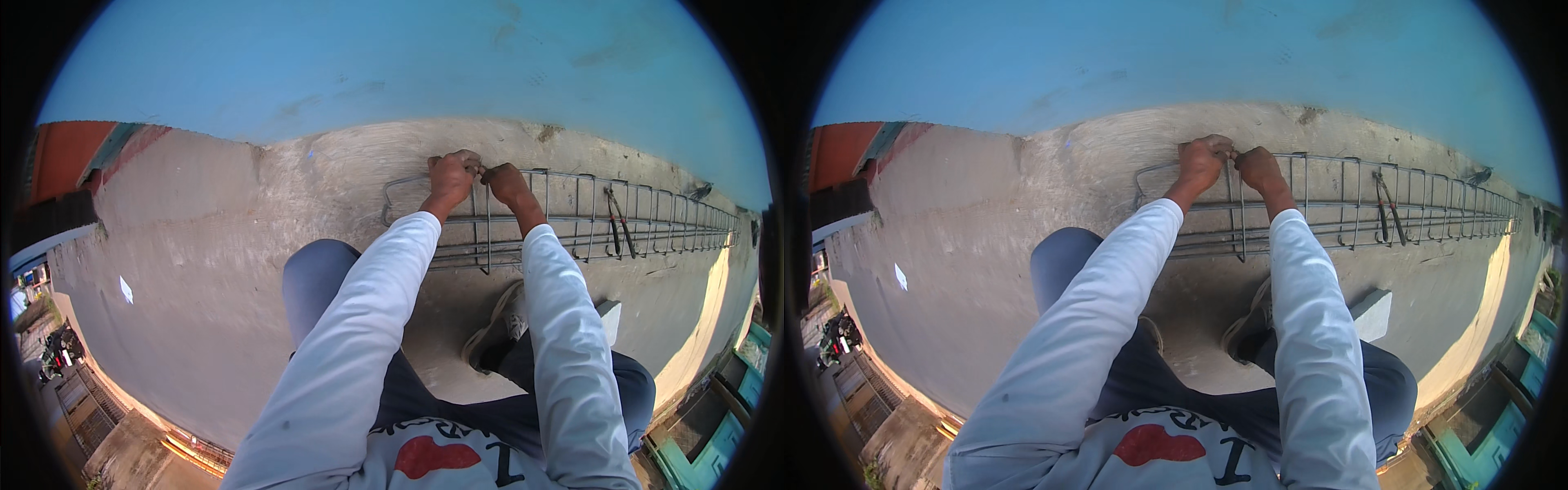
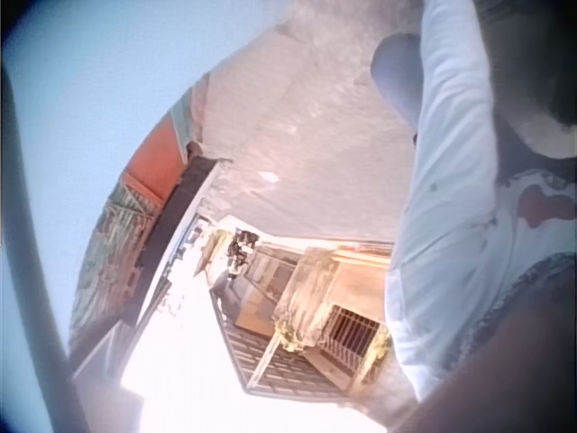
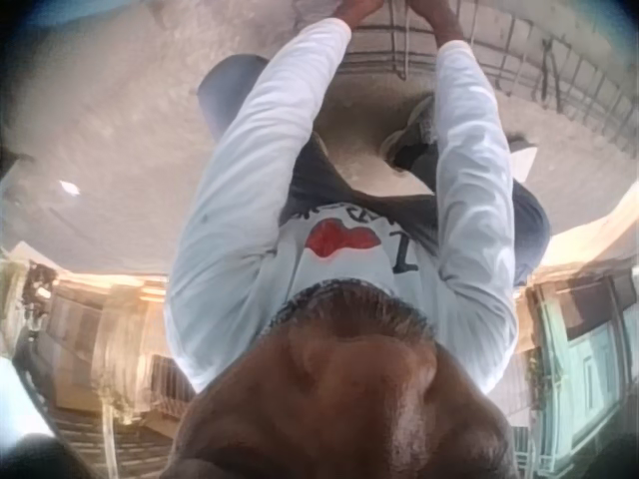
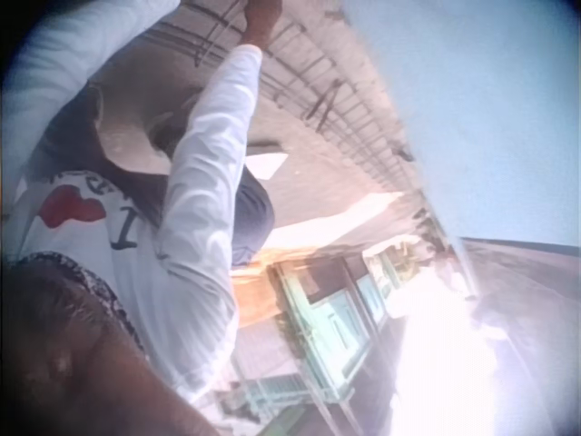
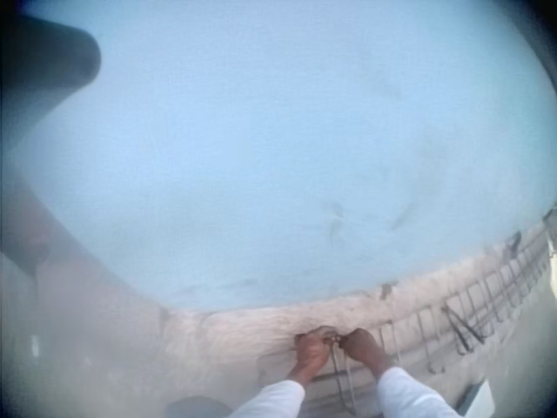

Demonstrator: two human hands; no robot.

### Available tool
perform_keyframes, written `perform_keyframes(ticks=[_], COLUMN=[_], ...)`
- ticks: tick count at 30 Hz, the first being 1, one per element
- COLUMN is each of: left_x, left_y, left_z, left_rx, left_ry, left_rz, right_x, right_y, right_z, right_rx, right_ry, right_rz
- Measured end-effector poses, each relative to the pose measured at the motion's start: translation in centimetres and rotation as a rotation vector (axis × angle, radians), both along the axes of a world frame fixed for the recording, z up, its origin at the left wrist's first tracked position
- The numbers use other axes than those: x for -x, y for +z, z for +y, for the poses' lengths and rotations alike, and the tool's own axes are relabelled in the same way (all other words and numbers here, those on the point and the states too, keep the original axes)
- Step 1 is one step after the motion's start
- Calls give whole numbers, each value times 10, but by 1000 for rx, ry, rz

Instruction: The person sits on a concrete floor and uses pliers to twist wire ties around the intersections of a rectangular metal mesh frame. They work systematically along the length of the mesh, securing the grid structure. The person briefly stands to sweep the floor with a broom before returning to the task.

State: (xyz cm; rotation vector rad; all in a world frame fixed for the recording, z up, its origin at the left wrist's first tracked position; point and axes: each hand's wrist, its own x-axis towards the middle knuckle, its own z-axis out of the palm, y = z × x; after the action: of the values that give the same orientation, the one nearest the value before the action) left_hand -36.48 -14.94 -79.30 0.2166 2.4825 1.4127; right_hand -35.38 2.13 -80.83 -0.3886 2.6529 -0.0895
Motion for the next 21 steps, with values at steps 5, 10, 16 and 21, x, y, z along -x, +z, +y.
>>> perform_keyframes(ticks=[5,10,16,21], left_x=[13,14,11,3], left_y=[7,-31,-40,-26], left_z=[1,7,26,26], left_rx=[41,68,110,239], left_ry=[44,161,111,76], left_rz=[-138,-30,-190,-113], right_x=[21,39,31,28], right_y=[22,34,61,42], right_z=[8,5,-10,4], right_rx=[169,426,362,475], right_ry=[20,-539,-774,-749], right_rz=[-88,-637,-729,-754])
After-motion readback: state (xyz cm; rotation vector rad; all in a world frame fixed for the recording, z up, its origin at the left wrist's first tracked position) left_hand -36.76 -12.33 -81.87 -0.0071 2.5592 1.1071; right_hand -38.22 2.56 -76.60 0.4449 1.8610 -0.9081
